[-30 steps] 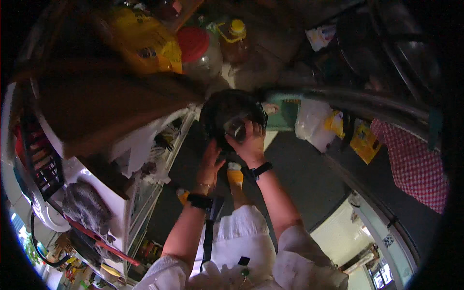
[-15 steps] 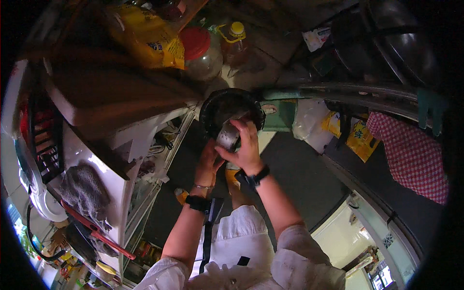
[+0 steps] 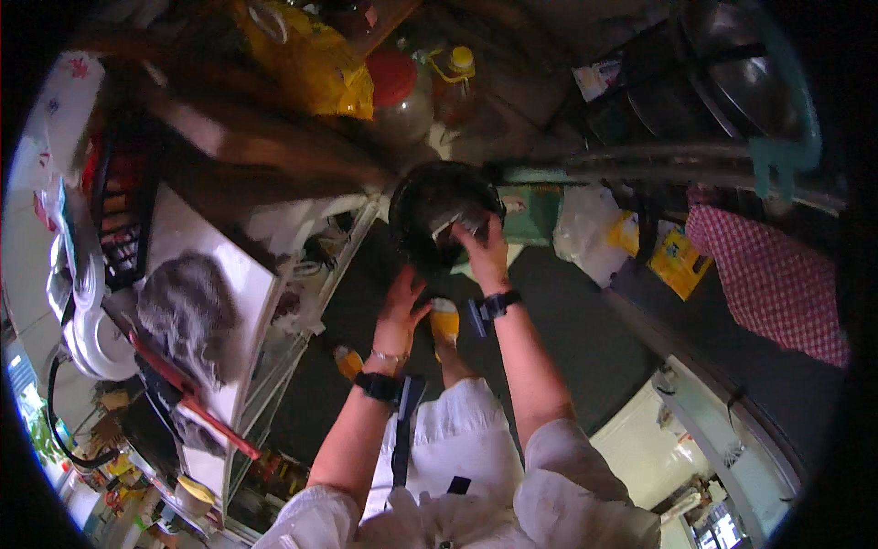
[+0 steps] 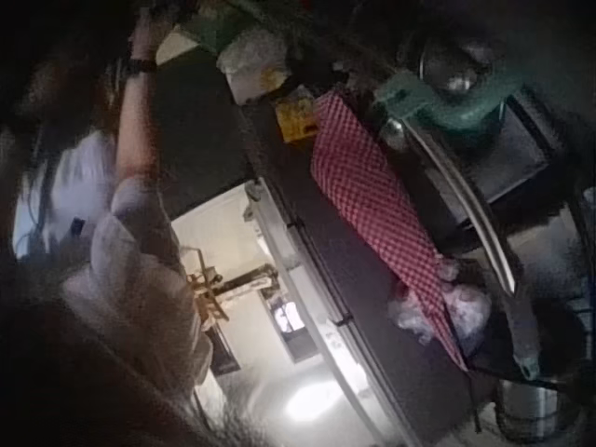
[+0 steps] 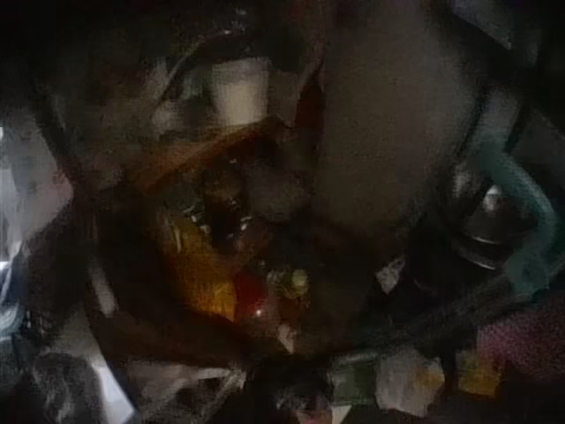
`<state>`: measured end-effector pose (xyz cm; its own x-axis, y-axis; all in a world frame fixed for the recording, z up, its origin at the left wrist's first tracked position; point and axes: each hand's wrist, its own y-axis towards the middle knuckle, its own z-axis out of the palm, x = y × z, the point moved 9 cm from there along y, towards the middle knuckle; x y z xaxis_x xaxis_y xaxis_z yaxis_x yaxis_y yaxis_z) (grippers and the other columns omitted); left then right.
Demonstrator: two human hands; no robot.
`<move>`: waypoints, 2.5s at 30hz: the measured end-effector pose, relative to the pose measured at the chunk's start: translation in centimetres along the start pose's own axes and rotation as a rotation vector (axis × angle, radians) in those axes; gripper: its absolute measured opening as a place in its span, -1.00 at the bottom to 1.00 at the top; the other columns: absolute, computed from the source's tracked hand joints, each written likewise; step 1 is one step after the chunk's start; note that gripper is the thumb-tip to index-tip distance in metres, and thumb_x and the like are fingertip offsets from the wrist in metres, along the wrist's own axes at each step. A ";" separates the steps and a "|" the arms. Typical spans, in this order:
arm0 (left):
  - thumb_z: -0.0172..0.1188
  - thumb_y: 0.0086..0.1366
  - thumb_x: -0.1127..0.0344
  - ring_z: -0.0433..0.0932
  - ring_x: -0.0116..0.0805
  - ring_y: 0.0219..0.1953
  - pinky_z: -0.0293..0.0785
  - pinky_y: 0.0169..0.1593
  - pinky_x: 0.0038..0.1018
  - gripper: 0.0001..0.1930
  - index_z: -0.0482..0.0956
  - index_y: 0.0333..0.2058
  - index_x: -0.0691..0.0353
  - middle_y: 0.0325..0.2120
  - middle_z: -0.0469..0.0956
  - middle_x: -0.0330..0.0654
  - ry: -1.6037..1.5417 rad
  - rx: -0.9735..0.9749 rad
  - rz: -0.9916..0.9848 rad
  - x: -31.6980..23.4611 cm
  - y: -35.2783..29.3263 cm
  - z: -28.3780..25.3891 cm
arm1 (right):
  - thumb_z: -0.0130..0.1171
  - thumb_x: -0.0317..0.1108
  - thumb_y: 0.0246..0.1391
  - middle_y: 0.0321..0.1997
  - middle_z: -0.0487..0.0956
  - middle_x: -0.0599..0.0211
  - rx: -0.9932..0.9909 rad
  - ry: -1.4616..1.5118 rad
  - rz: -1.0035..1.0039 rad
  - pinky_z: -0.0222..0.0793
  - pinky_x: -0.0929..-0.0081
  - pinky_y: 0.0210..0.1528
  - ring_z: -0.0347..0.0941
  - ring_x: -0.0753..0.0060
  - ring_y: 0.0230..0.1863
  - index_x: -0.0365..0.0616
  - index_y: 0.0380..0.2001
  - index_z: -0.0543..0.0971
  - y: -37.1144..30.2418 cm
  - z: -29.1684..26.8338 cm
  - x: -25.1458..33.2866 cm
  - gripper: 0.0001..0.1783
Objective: The person cleans a sink and a drain strainer by hand using a sponge and a cloth, then rinses the sink basin and faucet with water.
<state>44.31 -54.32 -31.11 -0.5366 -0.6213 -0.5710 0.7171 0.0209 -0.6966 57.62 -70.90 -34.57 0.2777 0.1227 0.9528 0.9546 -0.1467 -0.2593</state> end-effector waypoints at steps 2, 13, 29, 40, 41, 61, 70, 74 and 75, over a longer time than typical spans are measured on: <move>-0.09 0.30 0.04 0.10 -0.21 0.24 0.19 0.14 -0.19 -0.41 0.02 0.24 0.06 0.26 0.01 -0.25 -0.004 -0.018 -0.019 -0.3 -1.9 -0.2 | 0.11 -0.12 0.00 -0.15 0.51 0.36 0.027 0.435 0.385 0.34 0.40 -0.14 0.42 0.38 -0.15 -0.14 -0.12 0.42 -2.3 -0.4 -1.8 -0.58; 0.02 0.29 0.22 0.15 -0.33 0.21 0.17 0.15 -0.41 -0.41 0.04 0.23 0.20 0.22 0.09 -0.25 0.225 0.272 0.214 -11.7 -14.6 8.2 | -0.21 0.20 -0.02 -0.15 0.50 0.19 0.454 1.072 0.459 0.29 0.15 -0.14 0.42 0.12 -0.19 -0.13 0.15 0.23 -12.1 0.7 20.2 -0.22; 0.41 -0.10 0.30 0.09 -0.27 0.24 0.01 0.25 -0.37 -0.02 -0.03 0.23 0.26 0.23 0.06 -0.10 0.590 0.057 0.844 -33.5 -41.6 -1.9 | 0.08 -0.16 -0.13 0.03 0.34 0.30 1.019 0.660 0.268 0.13 0.51 0.15 0.27 0.43 0.07 -0.21 0.11 0.18 -35.7 19.5 42.9 -0.29; 0.29 -0.03 0.53 0.20 -0.27 0.18 0.18 0.18 -0.36 -0.09 -0.06 0.25 0.14 0.15 0.19 -0.06 0.206 -0.255 0.832 -36.3 -55.7 -29.9 | 0.21 -0.45 -0.16 -0.12 0.37 0.30 1.287 0.353 0.150 0.26 0.51 -0.01 0.32 0.49 -0.07 -0.15 0.01 0.15 -55.7 42.5 43.6 -0.35; 0.28 -0.02 0.52 0.21 -0.27 0.17 0.19 0.17 -0.36 -0.10 -0.06 0.25 0.14 0.15 0.19 -0.05 0.221 -0.313 0.820 -36.2 -56.4 -32.5 | 0.22 -0.47 -0.17 -0.13 0.38 0.28 1.292 0.335 0.130 0.29 0.50 -0.03 0.34 0.48 -0.09 -0.14 0.04 0.13 -57.2 44.4 43.6 -0.31; 0.07 0.18 0.49 0.44 -0.30 -0.04 0.34 0.04 -0.45 -0.61 0.30 0.01 0.35 -0.09 0.42 -0.09 -0.082 -0.684 0.607 -29.9 -60.2 -51.8 | 0.25 0.02 -0.18 -0.34 0.58 -0.02 0.832 -1.397 -0.276 0.40 0.28 -0.23 0.51 0.02 -0.25 -0.30 -0.36 0.58 -41.8 66.6 14.9 -0.47; 0.08 0.18 0.47 0.44 -0.32 -0.04 0.32 0.05 -0.44 -0.63 0.33 -0.02 0.35 -0.10 0.44 -0.09 -0.111 -0.734 0.561 -28.4 -59.3 -52.6 | 0.05 -0.09 -0.07 -0.05 0.49 0.06 1.527 -1.861 -0.674 0.34 0.25 -0.01 0.40 0.04 0.00 -0.16 -0.19 0.56 -43.7 67.5 4.9 -0.57; 0.08 0.18 0.48 0.44 -0.32 -0.04 0.32 0.05 -0.44 -0.64 0.33 -0.02 0.35 -0.09 0.44 -0.09 -0.116 -0.730 0.541 -28.8 -58.6 -52.3 | -0.01 -0.19 -0.03 -0.06 0.50 0.09 1.555 -1.943 -0.668 0.34 0.25 -0.02 0.40 0.03 -0.01 -0.13 -0.18 0.56 -43.6 67.2 4.9 -0.62; 0.07 0.19 0.48 0.44 -0.31 -0.04 0.32 0.05 -0.44 -0.64 0.33 -0.01 0.35 -0.09 0.43 -0.09 -0.106 -0.746 0.532 -28.9 -58.5 -52.4 | 0.00 -0.19 -0.03 -0.06 0.50 0.10 1.527 -1.888 -0.588 0.34 0.27 -0.03 0.40 0.05 -0.02 -0.14 -0.18 0.56 -43.7 67.6 5.3 -0.62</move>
<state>-5.48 3.44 3.36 -0.1483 -0.4530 -0.8791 0.3649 0.8011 -0.4744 24.63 2.50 -28.87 -0.9428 0.3179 0.1000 0.1000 0.5563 -0.8250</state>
